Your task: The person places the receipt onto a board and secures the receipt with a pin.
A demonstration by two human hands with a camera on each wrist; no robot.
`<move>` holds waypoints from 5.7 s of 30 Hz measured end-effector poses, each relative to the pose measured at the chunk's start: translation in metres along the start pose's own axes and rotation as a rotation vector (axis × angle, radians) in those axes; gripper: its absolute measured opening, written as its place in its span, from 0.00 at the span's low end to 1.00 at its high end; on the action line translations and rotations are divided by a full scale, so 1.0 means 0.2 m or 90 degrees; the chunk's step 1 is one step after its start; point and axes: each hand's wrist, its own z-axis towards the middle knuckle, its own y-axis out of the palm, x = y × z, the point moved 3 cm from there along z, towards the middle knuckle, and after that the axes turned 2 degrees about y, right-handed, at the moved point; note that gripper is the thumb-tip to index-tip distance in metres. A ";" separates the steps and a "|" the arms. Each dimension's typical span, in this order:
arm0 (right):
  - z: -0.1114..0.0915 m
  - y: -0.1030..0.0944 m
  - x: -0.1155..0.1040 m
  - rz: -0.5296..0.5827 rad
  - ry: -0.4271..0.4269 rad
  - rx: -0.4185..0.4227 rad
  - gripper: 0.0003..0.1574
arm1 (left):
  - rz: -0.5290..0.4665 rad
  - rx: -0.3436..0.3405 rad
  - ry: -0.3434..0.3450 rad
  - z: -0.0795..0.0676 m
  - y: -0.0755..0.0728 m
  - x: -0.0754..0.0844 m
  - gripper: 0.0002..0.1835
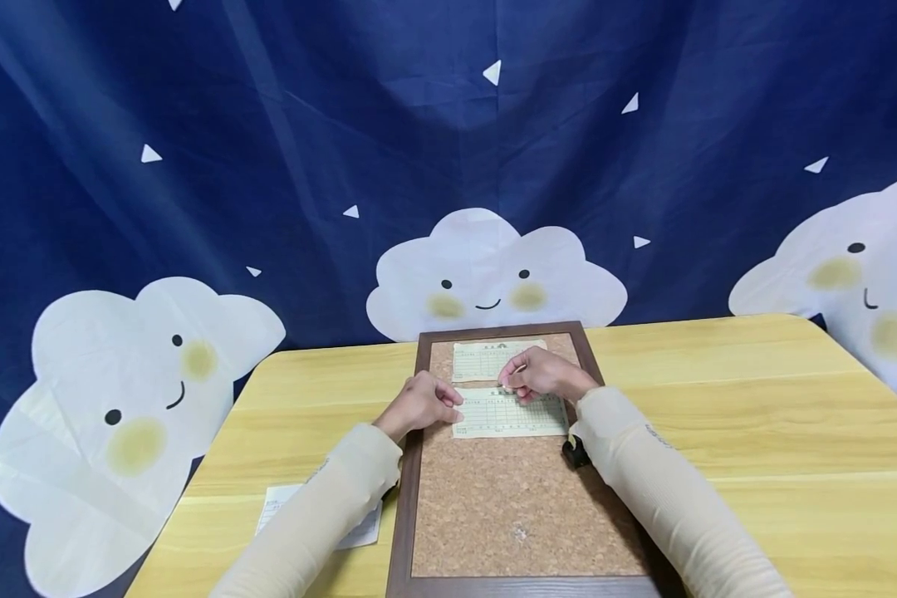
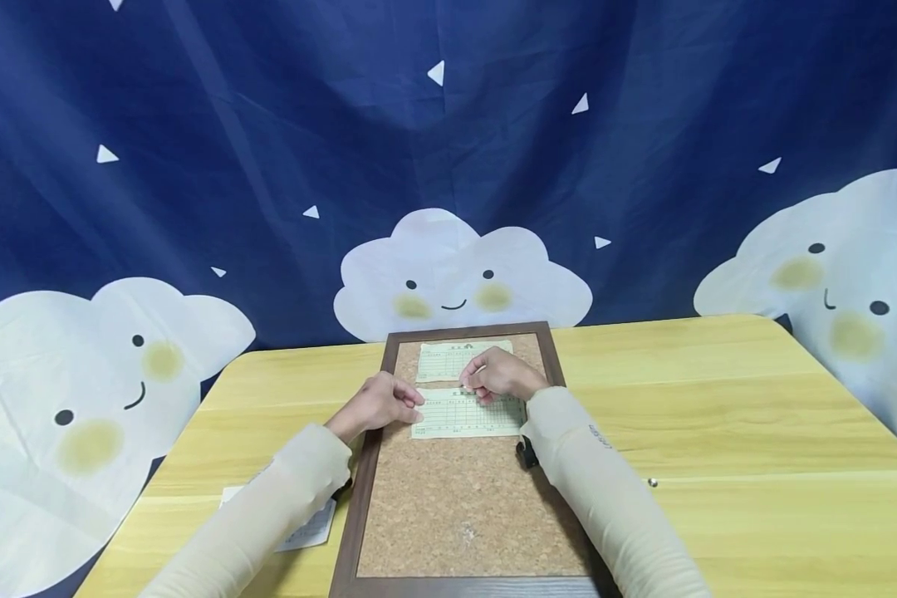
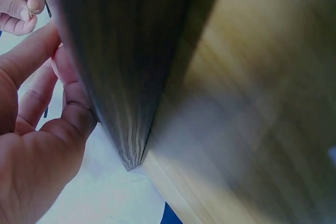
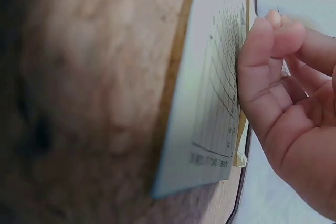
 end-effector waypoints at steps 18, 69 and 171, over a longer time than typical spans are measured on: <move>0.01 0.00 0.01 -0.015 0.012 0.006 0.10 | 0.000 -0.003 0.010 0.00 -0.01 0.01 0.09; 0.02 0.02 0.02 -0.073 0.044 0.078 0.06 | 0.007 -0.009 0.002 0.00 0.00 0.00 0.08; -0.10 -0.05 -0.02 -0.072 0.031 0.037 0.07 | -0.036 -0.036 0.052 -0.05 -0.07 -0.02 0.06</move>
